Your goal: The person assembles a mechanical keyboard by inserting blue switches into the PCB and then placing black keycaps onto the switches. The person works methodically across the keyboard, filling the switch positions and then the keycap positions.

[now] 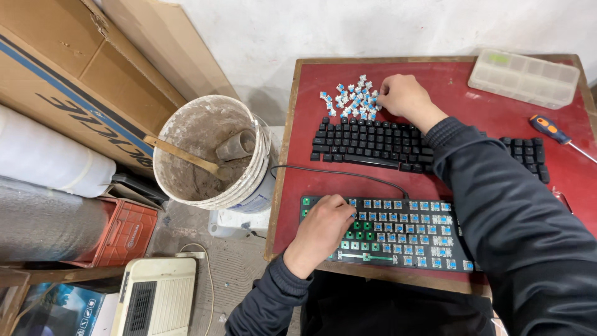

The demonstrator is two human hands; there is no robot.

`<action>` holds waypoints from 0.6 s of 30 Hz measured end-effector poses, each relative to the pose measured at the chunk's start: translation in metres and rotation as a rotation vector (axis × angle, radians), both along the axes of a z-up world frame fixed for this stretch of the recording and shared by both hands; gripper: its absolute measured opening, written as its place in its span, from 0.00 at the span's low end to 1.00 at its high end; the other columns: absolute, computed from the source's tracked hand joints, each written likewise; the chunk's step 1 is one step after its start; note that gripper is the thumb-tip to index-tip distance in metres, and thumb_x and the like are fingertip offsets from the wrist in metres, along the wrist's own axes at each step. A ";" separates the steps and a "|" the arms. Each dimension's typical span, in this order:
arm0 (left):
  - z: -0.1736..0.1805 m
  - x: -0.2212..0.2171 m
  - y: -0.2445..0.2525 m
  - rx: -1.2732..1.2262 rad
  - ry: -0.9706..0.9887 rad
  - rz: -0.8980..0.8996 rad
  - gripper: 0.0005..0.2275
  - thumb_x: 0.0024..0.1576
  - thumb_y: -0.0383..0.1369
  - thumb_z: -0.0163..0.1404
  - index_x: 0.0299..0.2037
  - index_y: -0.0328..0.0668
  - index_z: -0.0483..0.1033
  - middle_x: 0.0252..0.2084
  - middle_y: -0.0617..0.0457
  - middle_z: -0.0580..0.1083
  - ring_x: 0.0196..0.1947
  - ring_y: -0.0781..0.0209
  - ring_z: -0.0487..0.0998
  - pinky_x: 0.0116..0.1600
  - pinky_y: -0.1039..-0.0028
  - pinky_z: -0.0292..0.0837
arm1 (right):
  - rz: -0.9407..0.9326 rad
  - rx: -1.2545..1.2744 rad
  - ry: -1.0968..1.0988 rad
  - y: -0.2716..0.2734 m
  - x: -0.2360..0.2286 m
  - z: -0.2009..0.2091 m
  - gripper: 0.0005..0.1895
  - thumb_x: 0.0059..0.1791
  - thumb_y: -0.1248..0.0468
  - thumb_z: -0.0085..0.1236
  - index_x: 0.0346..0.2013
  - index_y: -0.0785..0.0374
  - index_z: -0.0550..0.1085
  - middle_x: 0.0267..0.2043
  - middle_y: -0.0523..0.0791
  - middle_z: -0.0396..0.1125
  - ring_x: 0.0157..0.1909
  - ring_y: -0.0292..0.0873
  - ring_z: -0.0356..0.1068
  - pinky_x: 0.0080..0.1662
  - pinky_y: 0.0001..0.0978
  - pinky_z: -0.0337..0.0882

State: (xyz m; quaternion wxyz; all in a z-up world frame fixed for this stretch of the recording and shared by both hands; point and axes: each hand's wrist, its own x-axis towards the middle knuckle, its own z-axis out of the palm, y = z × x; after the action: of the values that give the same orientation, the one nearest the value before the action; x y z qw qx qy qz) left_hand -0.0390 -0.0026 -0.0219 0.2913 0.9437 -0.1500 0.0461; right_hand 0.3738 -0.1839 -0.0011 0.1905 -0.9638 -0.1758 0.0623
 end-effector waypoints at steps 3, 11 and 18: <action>0.003 0.003 0.002 0.009 0.005 -0.006 0.07 0.74 0.30 0.65 0.58 0.39 0.89 0.46 0.49 0.79 0.53 0.45 0.86 0.53 0.58 0.88 | -0.010 0.121 -0.068 -0.003 -0.007 0.011 0.06 0.62 0.60 0.70 0.50 0.56 0.88 0.45 0.52 0.85 0.53 0.61 0.89 0.47 0.60 0.88; 0.003 0.003 -0.025 0.306 -0.073 0.011 0.02 0.68 0.23 0.67 0.46 0.37 0.91 0.40 0.51 0.76 0.45 0.50 0.80 0.47 0.56 0.79 | 0.050 0.014 -0.001 0.004 -0.014 0.023 0.15 0.66 0.56 0.69 0.61 0.60 0.90 0.59 0.57 0.86 0.64 0.65 0.88 0.56 0.62 0.89; 0.003 0.013 -0.012 0.391 -0.126 -0.061 0.06 0.60 0.22 0.68 0.34 0.45 0.90 0.35 0.55 0.76 0.40 0.47 0.82 0.42 0.54 0.76 | 0.021 0.054 -0.020 0.010 -0.022 0.027 0.12 0.67 0.59 0.68 0.60 0.62 0.90 0.57 0.57 0.86 0.61 0.65 0.89 0.53 0.63 0.90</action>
State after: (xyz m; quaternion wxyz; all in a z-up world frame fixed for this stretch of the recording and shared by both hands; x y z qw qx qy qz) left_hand -0.0262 -0.0143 -0.0192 0.0937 0.9726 -0.2024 0.0660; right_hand 0.3513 -0.1742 0.0260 0.2140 -0.9569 -0.1897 0.0499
